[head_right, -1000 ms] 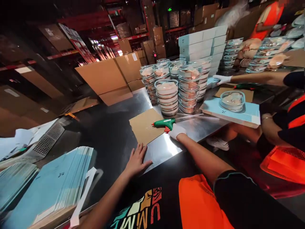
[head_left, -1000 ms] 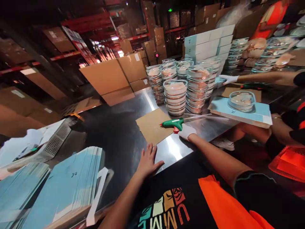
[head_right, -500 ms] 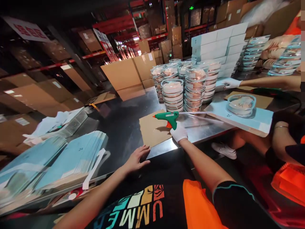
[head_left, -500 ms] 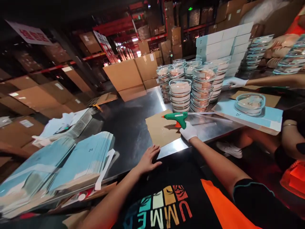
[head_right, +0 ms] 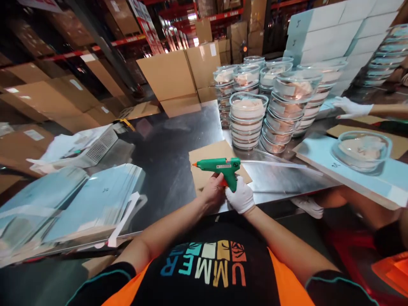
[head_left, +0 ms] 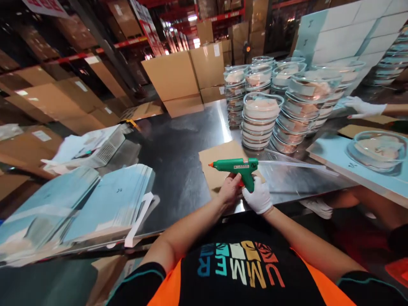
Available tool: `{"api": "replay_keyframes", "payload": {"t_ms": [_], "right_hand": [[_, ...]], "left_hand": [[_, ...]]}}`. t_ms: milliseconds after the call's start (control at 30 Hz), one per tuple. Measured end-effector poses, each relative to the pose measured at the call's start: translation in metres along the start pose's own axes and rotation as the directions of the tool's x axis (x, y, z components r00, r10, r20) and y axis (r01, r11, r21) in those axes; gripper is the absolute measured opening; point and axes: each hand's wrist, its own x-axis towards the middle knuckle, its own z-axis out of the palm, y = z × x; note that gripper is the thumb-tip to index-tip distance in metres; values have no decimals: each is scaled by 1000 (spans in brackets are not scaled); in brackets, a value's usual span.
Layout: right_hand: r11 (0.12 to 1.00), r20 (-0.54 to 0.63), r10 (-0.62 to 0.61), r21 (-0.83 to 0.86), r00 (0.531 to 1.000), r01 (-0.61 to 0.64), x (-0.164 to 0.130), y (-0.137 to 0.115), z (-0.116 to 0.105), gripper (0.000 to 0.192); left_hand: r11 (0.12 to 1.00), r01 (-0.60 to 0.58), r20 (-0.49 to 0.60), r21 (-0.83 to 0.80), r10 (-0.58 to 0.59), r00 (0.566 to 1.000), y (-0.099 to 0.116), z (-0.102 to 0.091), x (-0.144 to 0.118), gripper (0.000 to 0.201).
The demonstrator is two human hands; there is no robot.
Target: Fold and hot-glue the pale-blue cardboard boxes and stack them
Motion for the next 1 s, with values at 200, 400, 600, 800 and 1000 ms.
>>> {"api": "replay_keyframes", "payload": {"t_ms": [200, 400, 600, 800, 1000], "right_hand": [[940, -135, -336, -103, 932, 324, 4, 20, -48, 41], [768, -47, -509, -476, 860, 429, 43, 37, -113, 24], [689, 49, -586, -496, 809, 529, 56, 40, -114, 25], [665, 50, -579, -548, 814, 507, 50, 24, -111, 23], [694, -177, -684, -458, 708, 556, 0, 13, -86, 32]], "left_hand": [[987, 125, 20, -98, -123, 992, 3, -7, 0, 86], [984, 170, 76, -51, -166, 983, 0, -17, -4, 88], [985, 171, 101, -27, -167, 981, 0, -22, -8, 85], [982, 183, 74, -48, -180, 981, 2, -20, -10, 85], [987, 155, 60, -43, -153, 986, -4, -19, -8, 82]]}}
